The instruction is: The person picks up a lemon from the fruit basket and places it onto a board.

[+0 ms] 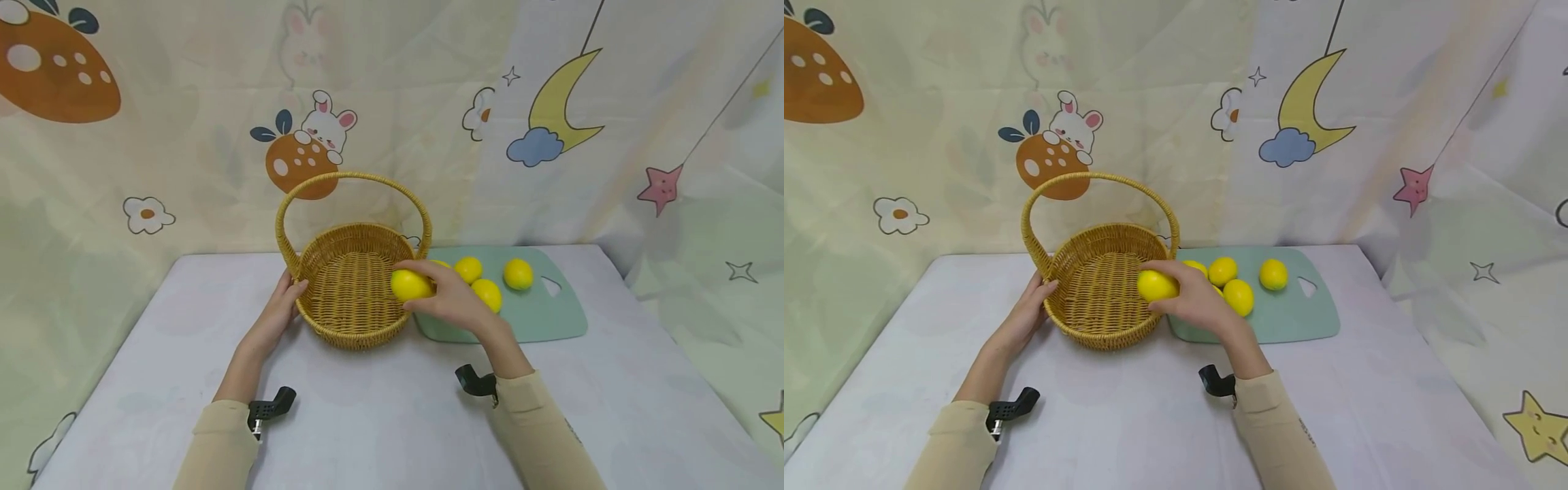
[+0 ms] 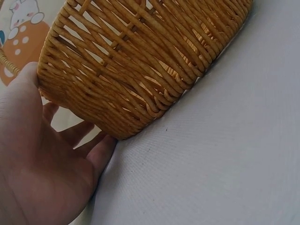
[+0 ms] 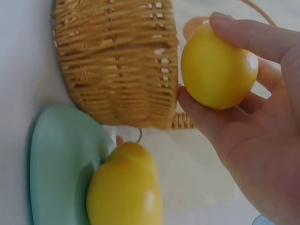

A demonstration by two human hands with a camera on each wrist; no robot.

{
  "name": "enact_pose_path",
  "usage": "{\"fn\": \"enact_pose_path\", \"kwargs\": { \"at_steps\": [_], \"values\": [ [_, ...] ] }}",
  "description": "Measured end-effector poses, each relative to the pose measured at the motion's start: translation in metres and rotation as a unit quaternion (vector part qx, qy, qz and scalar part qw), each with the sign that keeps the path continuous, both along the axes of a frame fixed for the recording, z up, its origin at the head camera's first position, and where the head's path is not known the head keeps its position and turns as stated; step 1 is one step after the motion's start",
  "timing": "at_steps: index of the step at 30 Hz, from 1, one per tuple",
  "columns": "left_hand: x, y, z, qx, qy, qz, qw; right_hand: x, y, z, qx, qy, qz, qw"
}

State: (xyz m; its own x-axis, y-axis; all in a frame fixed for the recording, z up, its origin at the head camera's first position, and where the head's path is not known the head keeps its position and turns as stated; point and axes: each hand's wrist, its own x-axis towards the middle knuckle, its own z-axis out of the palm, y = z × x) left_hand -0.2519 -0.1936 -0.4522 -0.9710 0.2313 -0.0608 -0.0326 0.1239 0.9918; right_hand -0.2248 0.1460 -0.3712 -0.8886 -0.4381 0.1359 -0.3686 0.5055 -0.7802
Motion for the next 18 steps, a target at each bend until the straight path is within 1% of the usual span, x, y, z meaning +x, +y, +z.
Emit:
{"fn": "enact_pose_path", "kwargs": {
  "at_steps": [4,7,9,14,18],
  "values": [
    [0.006,0.001,0.009,0.007,-0.003,-0.003,1.0000,0.001,0.007,0.001,-0.006,-0.012,-0.016,0.9998],
    [0.010,0.002,0.016,0.011,-0.007,-0.004,0.9999,0.002,0.013,0.001,0.002,-0.009,-0.028,0.9996],
    [0.011,0.003,0.019,0.010,-0.007,-0.004,0.9999,0.002,0.018,0.002,0.007,-0.002,-0.036,0.9993],
    [0.011,0.004,0.020,0.006,-0.009,-0.007,0.9999,0.003,0.034,0.003,0.012,-0.004,-0.058,0.9982],
    [0.011,0.004,0.020,0.006,-0.011,-0.006,0.9999,0.004,0.050,0.006,0.025,-0.014,-0.089,0.9956]
  ]
}}
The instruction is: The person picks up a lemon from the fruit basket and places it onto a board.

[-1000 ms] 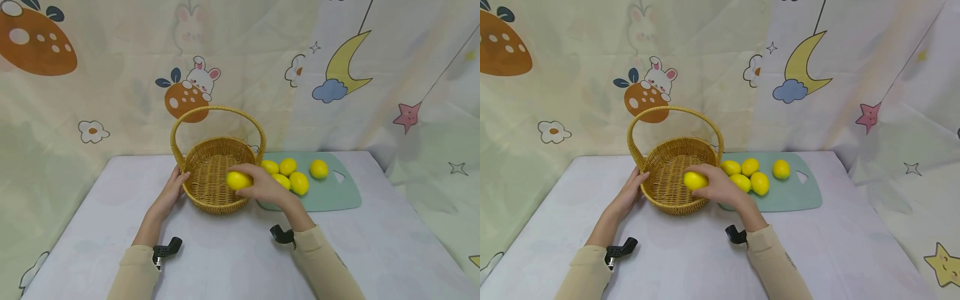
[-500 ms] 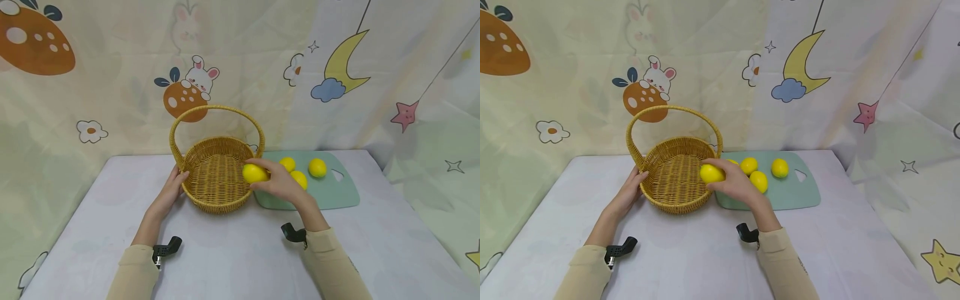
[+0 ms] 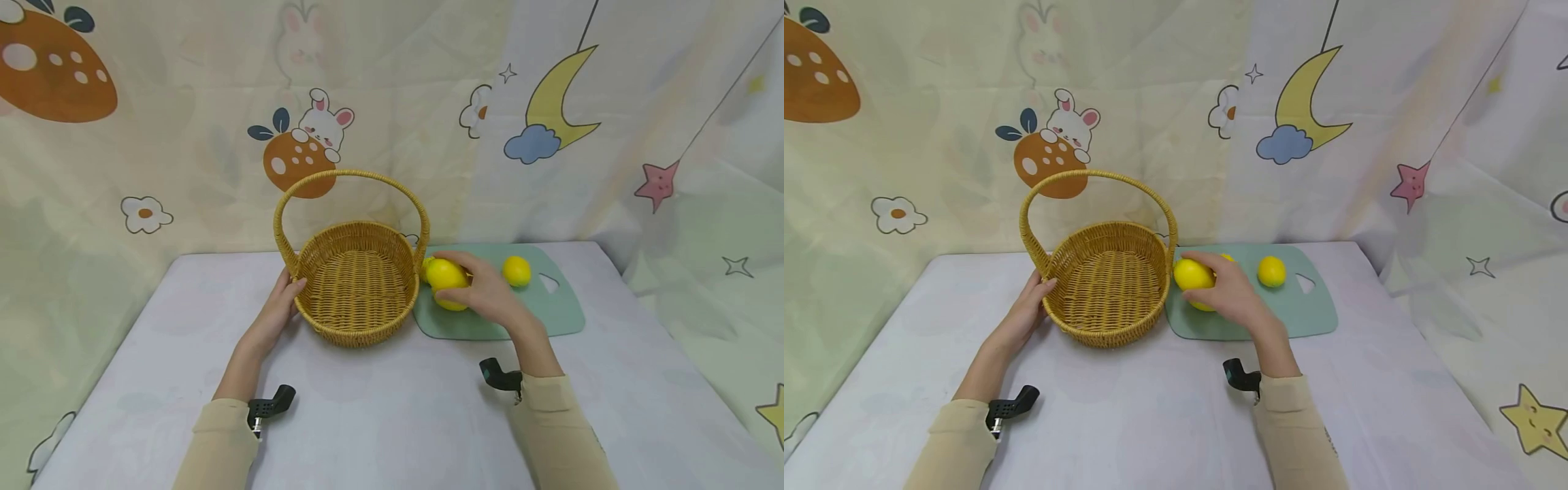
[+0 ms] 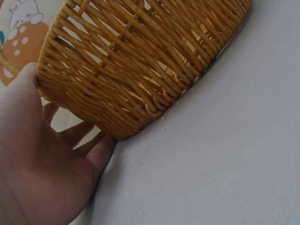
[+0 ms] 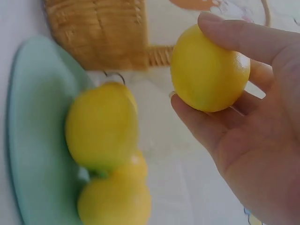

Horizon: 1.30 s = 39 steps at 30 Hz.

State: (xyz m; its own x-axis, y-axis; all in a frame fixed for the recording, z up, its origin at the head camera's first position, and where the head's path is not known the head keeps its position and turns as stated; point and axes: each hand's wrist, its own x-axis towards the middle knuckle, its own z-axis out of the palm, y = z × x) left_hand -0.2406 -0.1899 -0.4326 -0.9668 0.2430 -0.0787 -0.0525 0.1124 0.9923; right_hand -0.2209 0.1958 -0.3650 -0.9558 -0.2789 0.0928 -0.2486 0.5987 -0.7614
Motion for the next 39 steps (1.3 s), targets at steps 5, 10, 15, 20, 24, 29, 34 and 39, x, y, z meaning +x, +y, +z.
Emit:
{"fn": "enact_pose_path", "kwargs": {
  "at_steps": [5,10,15,20,24,29,34,39],
  "values": [
    [0.000,0.000,0.000,0.000,0.001,-0.002,1.0000,0.000,0.023,0.003,0.019,0.004,-0.043,0.9989],
    [-0.009,-0.003,-0.014,-0.006,0.004,0.003,1.0000,-0.002,0.046,0.002,0.043,0.014,-0.070,0.9965],
    [-0.014,-0.005,-0.023,-0.008,0.012,0.005,0.9999,-0.001,0.063,0.000,0.048,0.007,-0.093,0.9945],
    [-0.012,-0.006,-0.023,-0.008,0.012,0.002,0.9999,0.000,0.075,-0.002,0.061,0.001,-0.102,0.9929],
    [-0.012,-0.005,-0.023,-0.008,0.012,0.002,0.9999,0.002,0.083,-0.002,0.074,-0.006,-0.104,0.9918],
    [-0.012,-0.004,-0.022,-0.012,0.011,0.003,0.9999,0.002,0.093,-0.005,0.071,-0.020,-0.086,0.9935],
    [-0.011,-0.004,-0.021,-0.015,0.010,0.003,0.9998,0.003,0.103,-0.010,0.095,-0.049,-0.071,0.9917],
    [-0.011,-0.003,-0.021,-0.016,0.013,0.002,0.9998,0.003,0.109,-0.015,0.114,-0.074,-0.075,0.9878]
  ]
}}
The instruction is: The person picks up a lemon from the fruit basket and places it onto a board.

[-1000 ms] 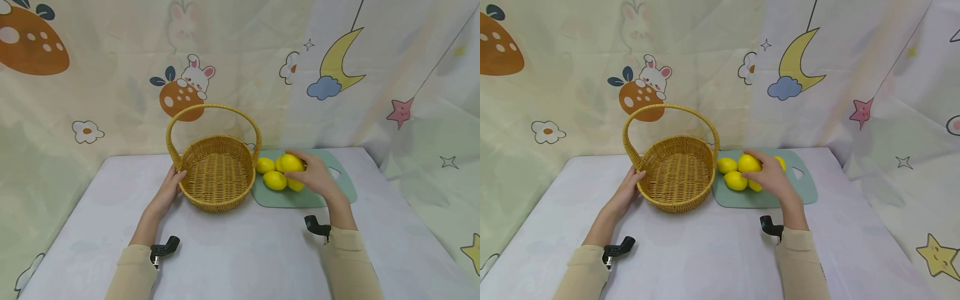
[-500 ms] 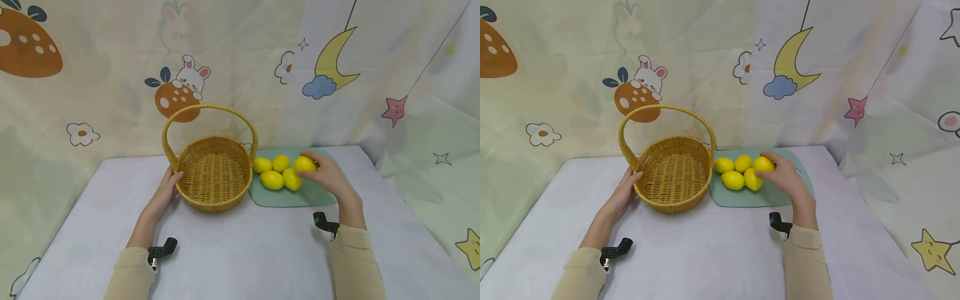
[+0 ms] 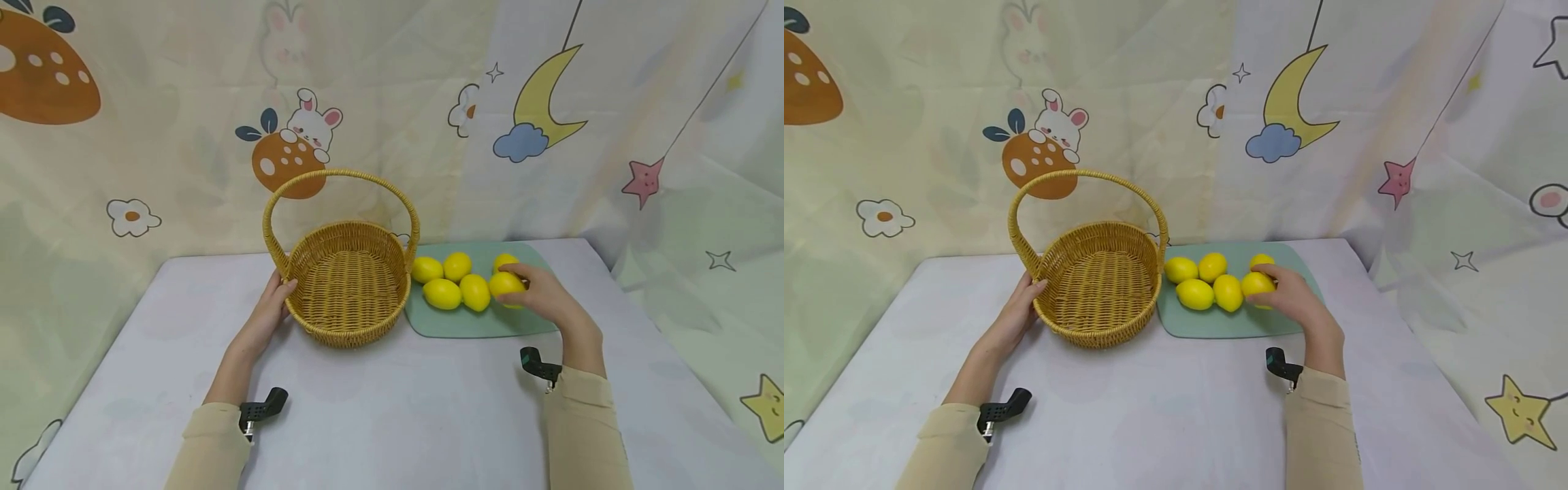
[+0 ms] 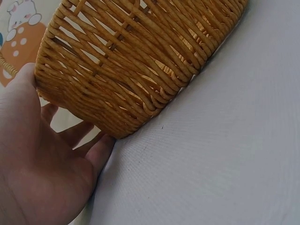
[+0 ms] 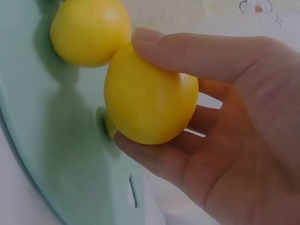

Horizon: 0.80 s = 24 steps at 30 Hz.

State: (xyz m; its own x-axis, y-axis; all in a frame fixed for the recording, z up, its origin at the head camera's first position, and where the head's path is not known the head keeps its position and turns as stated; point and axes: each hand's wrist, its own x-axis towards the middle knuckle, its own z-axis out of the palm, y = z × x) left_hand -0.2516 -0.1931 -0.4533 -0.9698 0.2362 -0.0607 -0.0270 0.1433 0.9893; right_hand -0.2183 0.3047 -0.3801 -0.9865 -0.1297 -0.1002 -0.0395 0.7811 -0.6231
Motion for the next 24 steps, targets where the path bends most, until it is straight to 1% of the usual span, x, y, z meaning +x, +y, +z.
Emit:
{"fn": "enact_pose_path", "kwargs": {
  "at_steps": [5,9,16,21,24],
  "values": [
    [0.000,0.001,0.000,-0.007,-0.002,0.005,1.0000,-0.001,0.003,-0.005,0.010,-0.012,-0.006,0.9999],
    [0.000,0.000,-0.001,-0.006,-0.001,0.002,1.0000,-0.003,0.005,-0.011,0.017,-0.017,-0.008,0.9997],
    [-0.001,0.000,-0.002,0.004,0.001,-0.002,1.0000,-0.006,0.007,-0.020,0.040,-0.012,-0.015,0.9990],
    [-0.001,0.000,-0.002,-0.001,-0.003,0.005,1.0000,-0.004,0.005,-0.018,0.049,-0.016,-0.021,0.9985],
    [-0.001,0.000,-0.002,-0.004,-0.003,0.007,1.0000,0.000,0.007,-0.013,0.049,-0.038,-0.023,0.9978]
  ]
}}
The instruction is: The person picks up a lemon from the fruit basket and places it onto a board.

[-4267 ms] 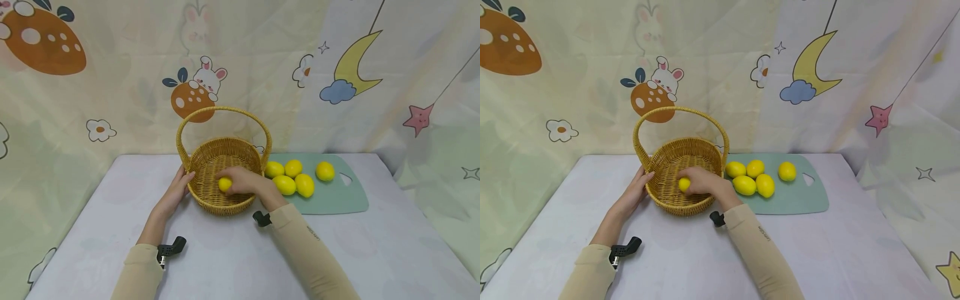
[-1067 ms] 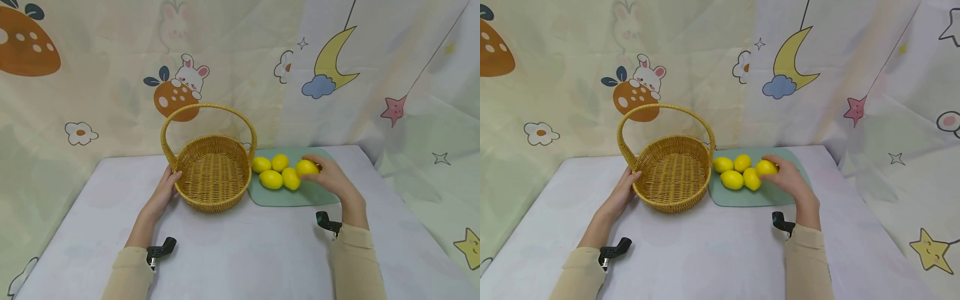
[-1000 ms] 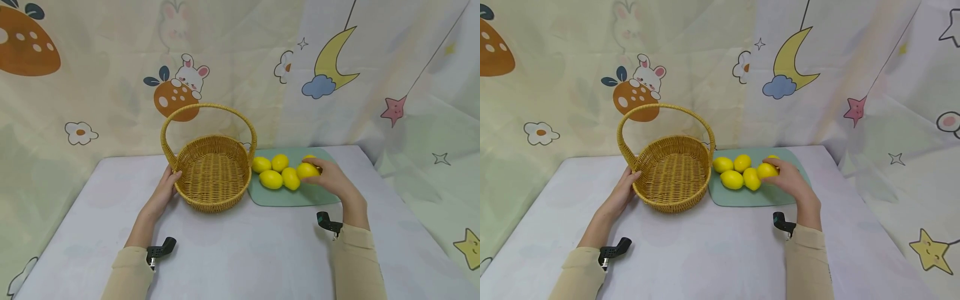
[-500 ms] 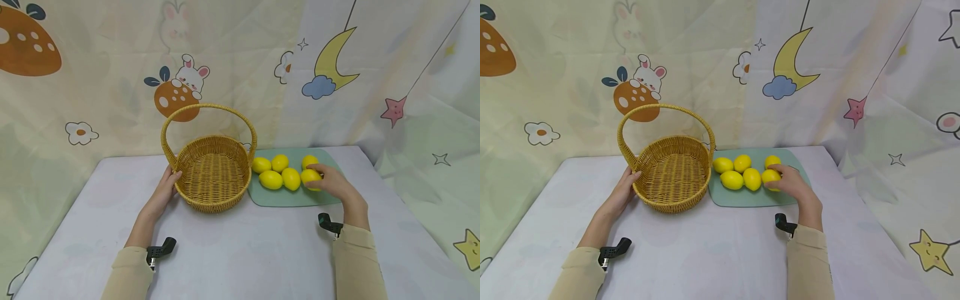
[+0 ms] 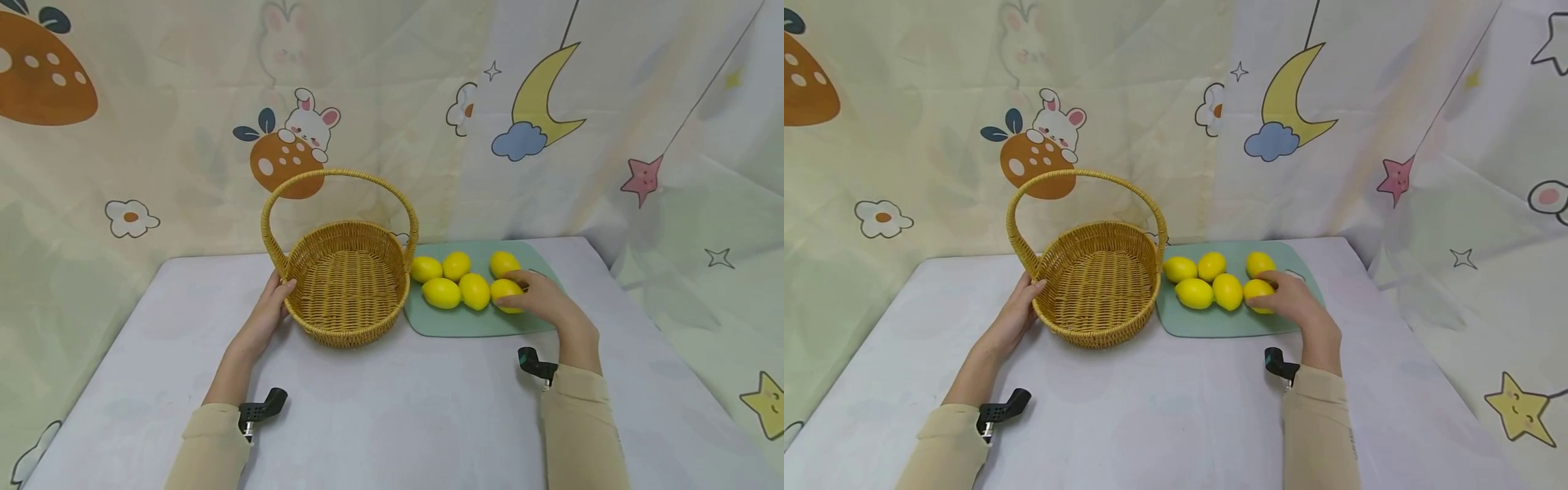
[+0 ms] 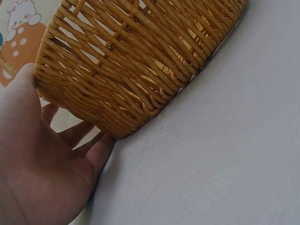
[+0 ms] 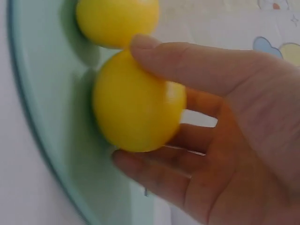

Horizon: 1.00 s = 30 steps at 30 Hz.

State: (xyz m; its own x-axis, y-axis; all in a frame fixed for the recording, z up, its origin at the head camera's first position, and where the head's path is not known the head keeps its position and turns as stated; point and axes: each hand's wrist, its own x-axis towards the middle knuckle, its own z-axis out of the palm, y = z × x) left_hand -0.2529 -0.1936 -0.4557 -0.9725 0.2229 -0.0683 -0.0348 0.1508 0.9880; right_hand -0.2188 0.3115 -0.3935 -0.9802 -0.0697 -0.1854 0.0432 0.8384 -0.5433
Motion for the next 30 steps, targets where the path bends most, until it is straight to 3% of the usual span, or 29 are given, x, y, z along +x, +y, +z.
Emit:
{"fn": "enact_pose_path", "kwargs": {
  "at_steps": [4,20,26,30],
  "values": [
    [-0.001,0.000,0.000,-0.002,0.001,0.000,1.0000,0.004,0.005,0.004,0.001,-0.021,-0.001,0.9998],
    [0.000,-0.004,-0.002,-0.005,-0.001,0.006,1.0000,-0.001,0.003,0.004,0.005,-0.024,0.008,0.9997],
    [-0.001,-0.004,-0.003,-0.004,-0.001,0.007,1.0000,-0.002,0.003,0.009,0.021,-0.015,-0.018,0.9995],
    [0.000,-0.002,-0.003,0.001,0.001,-0.001,1.0000,-0.001,0.007,0.012,0.014,0.023,-0.038,0.9989]
  ]
}}
